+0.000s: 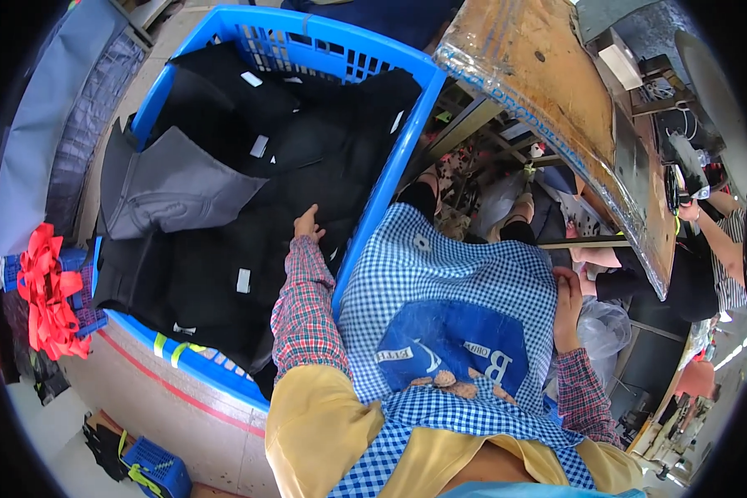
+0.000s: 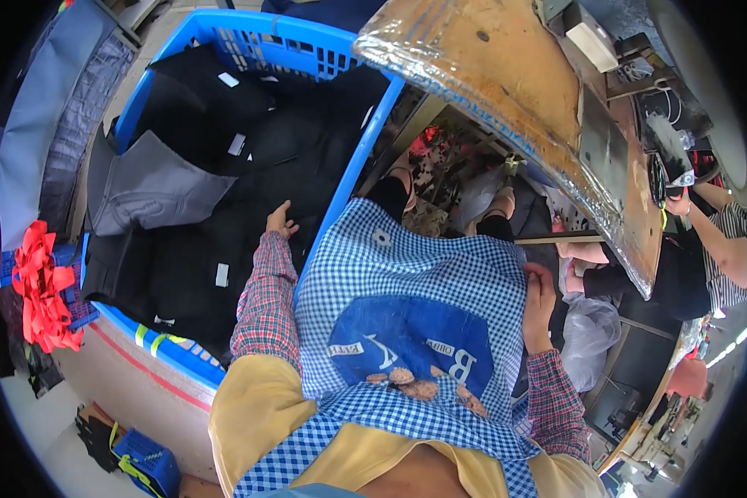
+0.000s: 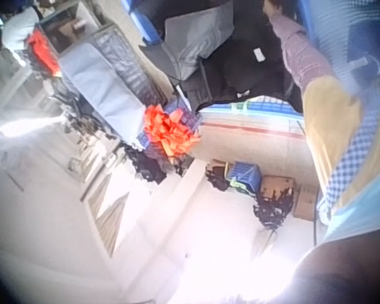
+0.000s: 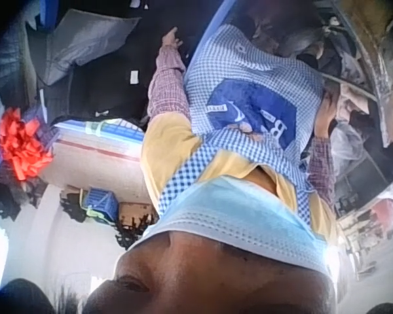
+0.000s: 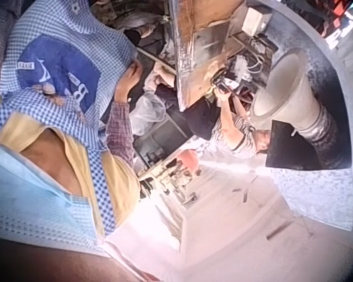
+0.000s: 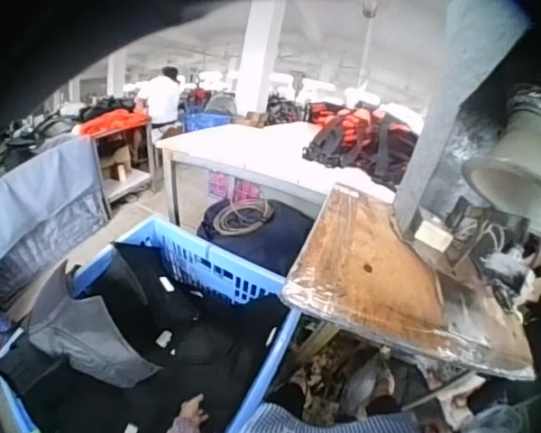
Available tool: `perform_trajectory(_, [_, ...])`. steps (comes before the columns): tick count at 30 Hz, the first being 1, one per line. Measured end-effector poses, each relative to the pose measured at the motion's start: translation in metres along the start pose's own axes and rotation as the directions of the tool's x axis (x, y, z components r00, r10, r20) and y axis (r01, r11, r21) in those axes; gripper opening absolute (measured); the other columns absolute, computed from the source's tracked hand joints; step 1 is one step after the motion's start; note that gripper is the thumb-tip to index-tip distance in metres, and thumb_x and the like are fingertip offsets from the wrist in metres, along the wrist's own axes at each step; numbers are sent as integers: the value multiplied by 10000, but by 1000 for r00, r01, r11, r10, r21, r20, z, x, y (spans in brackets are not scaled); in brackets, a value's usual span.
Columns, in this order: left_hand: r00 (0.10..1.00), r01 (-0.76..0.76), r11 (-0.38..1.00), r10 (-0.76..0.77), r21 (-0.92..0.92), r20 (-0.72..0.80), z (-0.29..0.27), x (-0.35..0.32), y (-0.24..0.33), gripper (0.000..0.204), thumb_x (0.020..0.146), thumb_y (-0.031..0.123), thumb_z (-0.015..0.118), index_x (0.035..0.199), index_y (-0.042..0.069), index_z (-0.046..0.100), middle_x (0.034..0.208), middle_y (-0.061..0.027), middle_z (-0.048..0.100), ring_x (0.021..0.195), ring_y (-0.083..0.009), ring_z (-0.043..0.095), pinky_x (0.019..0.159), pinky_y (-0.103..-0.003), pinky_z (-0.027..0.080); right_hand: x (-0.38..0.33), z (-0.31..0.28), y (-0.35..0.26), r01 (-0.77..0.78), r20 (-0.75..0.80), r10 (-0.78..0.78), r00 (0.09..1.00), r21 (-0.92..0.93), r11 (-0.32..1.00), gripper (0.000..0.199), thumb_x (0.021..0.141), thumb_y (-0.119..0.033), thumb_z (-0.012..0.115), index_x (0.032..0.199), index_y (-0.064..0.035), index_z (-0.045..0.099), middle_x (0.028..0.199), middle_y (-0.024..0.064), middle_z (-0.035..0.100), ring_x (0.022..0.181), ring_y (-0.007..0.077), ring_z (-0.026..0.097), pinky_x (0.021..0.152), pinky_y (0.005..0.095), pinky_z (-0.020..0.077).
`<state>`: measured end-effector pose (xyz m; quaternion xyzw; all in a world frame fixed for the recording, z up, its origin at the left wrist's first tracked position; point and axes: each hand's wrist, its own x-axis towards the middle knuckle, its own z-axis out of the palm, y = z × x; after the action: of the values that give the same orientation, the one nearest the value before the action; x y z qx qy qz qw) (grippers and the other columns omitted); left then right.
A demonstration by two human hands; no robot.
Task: The person is assembling black fabric pieces by joining them using an industrial sewing machine.
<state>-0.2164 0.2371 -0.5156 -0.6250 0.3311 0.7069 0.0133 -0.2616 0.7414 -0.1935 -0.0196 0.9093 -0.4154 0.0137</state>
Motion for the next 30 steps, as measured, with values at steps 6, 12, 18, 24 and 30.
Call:
perform_trajectory(6, [972,-195,883,232,-428,37,-22,26,26,343,836,166,697,1107,-1,570,1071,-132,610,993,-301,591,896,-453,494,0,3,-13,-22,42,20,999,56,998,212,955,-62,424,1051,12,599,989,78,636,955,145,578,889,269,431])
perform_trajectory(12, [849,-227,667,492,-709,191,16,-99,98,134,853,-28,591,972,28,567,929,-108,616,797,-249,611,896,-436,501,-5,0,-17,60,30,-56,998,-161,985,191,935,-78,482,1066,14,585,1018,136,631,962,231,598,877,318,450])
perform_trajectory(18, [791,-72,616,514,-785,331,-24,-295,126,57,903,6,569,849,-14,568,814,-85,576,712,-161,563,835,-336,525,-26,6,-95,328,70,-321,945,-137,935,253,920,-127,558,1141,-3,560,1121,151,603,1056,292,583,924,345,441])
perform_trajectory(24, [737,-73,680,529,-730,420,-84,-427,73,72,902,-3,564,964,-24,595,920,-82,629,780,-143,583,787,-296,529,-42,20,-165,359,184,-415,891,273,892,388,926,-187,604,1256,-9,505,1191,125,585,1123,216,558,965,322,428])
perform_trajectory(30, [607,-298,832,544,-468,579,-114,-529,13,375,944,26,456,1316,-18,443,1195,-120,592,1049,-194,617,869,-311,530,-47,33,-171,-186,534,-137,834,506,842,574,925,-377,612,1322,3,445,1256,108,533,1161,185,512,971,327,420])
